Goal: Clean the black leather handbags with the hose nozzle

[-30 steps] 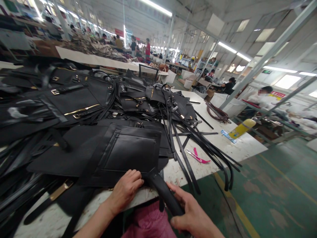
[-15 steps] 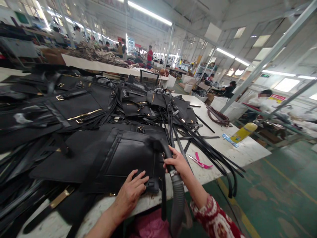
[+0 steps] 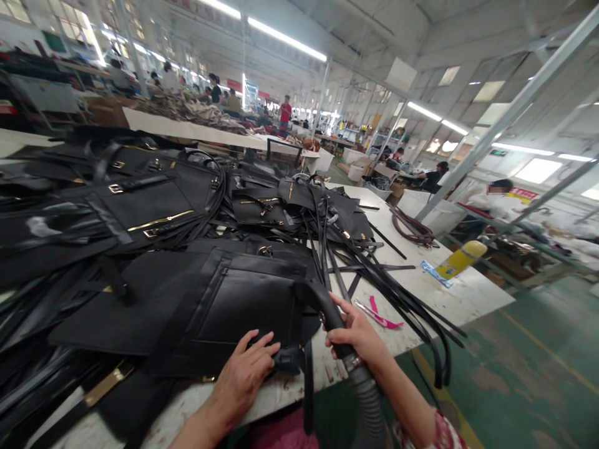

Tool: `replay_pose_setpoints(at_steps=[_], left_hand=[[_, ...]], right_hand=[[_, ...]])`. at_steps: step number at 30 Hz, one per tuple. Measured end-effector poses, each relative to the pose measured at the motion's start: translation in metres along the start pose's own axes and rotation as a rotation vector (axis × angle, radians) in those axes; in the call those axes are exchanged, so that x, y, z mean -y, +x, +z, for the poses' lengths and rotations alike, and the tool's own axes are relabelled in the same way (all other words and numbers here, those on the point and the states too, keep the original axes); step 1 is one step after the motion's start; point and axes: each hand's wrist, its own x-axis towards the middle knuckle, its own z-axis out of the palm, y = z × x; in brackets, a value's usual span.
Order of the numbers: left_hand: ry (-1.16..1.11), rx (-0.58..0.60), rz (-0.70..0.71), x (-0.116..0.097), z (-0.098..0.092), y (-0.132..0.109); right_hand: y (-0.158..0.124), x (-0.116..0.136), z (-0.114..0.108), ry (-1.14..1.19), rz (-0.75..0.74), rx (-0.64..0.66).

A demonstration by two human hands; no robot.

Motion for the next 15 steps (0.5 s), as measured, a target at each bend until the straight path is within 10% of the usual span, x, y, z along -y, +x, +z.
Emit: replay_pose_setpoints(at_steps=[10,15], left_hand=[[-0.168,-0.105,-0.108,-0.008,0.01,0.008],[-0.13,-0.048,-0.243,-0.027,0.011,0.024]], right_hand=[[0.084,0.007,0.024,-0.139,-0.023,-0.017],[0.076,0.027,0.055,-0.249,-0.143,-0.05]])
